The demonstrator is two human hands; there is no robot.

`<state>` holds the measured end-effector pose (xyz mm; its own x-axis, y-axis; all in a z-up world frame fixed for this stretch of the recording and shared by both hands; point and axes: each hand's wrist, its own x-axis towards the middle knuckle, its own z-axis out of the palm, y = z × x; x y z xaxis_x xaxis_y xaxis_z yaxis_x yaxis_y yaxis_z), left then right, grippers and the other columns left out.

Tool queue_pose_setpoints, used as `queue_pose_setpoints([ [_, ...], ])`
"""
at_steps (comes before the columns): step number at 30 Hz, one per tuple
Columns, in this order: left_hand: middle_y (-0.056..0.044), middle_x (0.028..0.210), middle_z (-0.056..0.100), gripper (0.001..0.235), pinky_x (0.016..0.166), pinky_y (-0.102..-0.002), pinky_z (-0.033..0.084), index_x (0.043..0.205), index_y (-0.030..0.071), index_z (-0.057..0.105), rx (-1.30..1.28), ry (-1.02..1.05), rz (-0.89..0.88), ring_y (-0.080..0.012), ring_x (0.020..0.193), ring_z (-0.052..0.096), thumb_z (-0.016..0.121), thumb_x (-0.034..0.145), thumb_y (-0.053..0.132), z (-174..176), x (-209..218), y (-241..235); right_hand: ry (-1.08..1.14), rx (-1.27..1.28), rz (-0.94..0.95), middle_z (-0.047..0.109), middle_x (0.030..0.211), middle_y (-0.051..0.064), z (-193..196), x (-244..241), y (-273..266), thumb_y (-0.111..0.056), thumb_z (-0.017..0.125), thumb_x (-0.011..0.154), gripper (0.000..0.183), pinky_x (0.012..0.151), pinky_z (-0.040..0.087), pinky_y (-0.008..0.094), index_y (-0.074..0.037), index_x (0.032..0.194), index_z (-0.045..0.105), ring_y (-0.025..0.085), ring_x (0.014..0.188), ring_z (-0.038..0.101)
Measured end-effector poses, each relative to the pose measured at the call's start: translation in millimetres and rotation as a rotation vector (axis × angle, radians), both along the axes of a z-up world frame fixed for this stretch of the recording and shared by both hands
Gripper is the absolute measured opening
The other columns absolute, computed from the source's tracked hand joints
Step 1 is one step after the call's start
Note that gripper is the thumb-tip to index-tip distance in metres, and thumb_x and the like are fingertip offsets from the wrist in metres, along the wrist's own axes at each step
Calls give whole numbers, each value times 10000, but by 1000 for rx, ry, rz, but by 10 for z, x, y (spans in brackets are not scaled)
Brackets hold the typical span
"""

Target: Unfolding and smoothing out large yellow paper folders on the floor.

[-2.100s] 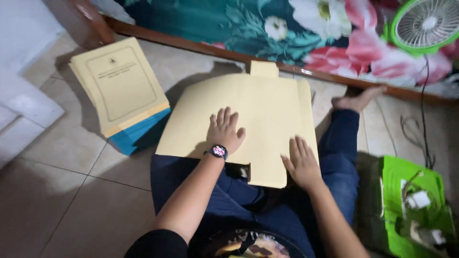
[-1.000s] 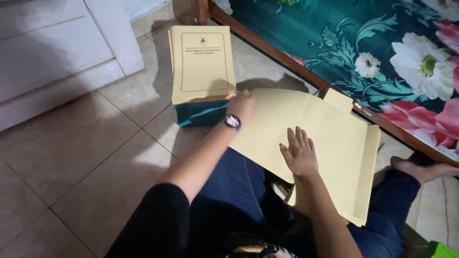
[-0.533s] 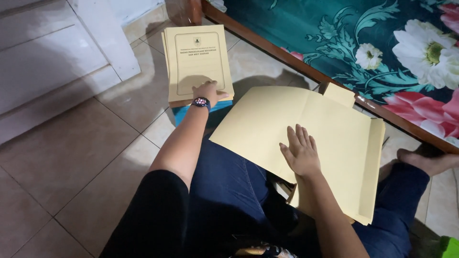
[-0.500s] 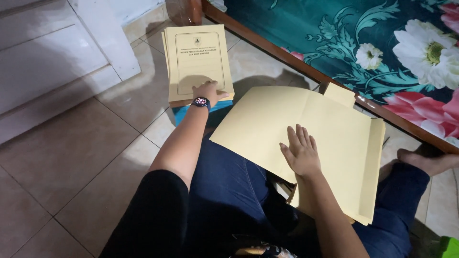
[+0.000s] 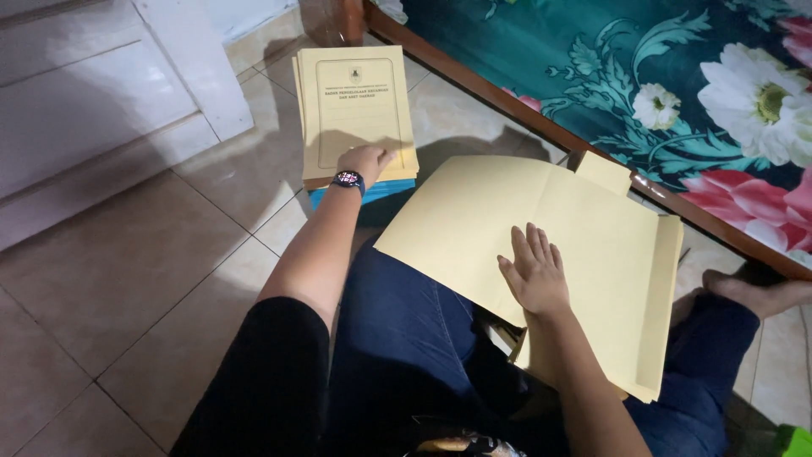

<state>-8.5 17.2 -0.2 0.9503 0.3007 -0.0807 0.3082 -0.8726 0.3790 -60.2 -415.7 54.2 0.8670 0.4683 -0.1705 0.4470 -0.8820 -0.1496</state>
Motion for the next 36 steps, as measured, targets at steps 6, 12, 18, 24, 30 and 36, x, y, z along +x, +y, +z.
queue_pose_setpoints([
  [6, -36, 1027, 752, 308, 862, -544, 575, 1216, 259, 688, 223, -134, 1, -302, 1048, 729, 462, 1007, 252, -657, 415, 287, 9, -4, -2, 146, 1721, 104, 22, -14, 2, -713, 199, 1020, 791, 1293, 108, 452, -249, 1659, 158, 274, 1594, 104],
  [12, -136, 882, 745, 223, 674, -542, 601, 1177, 130, 613, 358, -555, -57, -382, 757, 755, 507, 981, 136, 232, -73, -181, 3, 22, -20, 177, 1715, 103, 29, -65, -14, -688, 261, 1025, 767, 1291, 127, 457, -243, 1648, 207, 276, 1592, 134],
  [18, -199, 1142, 772, 428, 660, -440, 566, 1304, 21, 589, 154, -1232, -326, -363, 799, 763, 595, 891, -91, 1915, -733, -1271, -110, 455, -9, 387, 1609, 188, -57, -12, -33, -400, 601, 971, 604, 1202, 281, 482, -24, 1440, 546, 355, 1509, 310],
  [24, -144, 859, 585, 73, 583, -357, 440, 1049, -51, 503, -477, -1569, -330, -224, 620, 517, 450, 1067, -3, 3030, -1485, -2284, 471, 1359, -429, 439, 1538, 276, 310, -366, 79, -492, 364, 997, 753, 1203, 354, 508, 43, 1527, 340, 417, 1447, 434],
  [30, -18, 1054, 574, 252, 796, -239, 485, 1426, 104, 453, -862, -1760, -108, -105, 788, 512, 371, 1216, 215, 3002, -1504, -2461, 829, 1693, -392, 360, 1516, 378, 406, -500, -45, -505, 364, 983, 851, 1201, 262, 632, 26, 1591, 96, 533, 1450, 325],
  [36, -221, 1569, 535, 461, 1214, -348, 516, 1608, 73, 301, -1312, -1699, 54, -268, 1377, 631, 409, 1166, 148, 2683, -1418, -2305, 613, 1837, -482, 422, 1395, 324, 353, -530, -332, -384, 480, 954, 817, 1044, 427, 549, 28, 1580, 155, 391, 1191, 476],
])
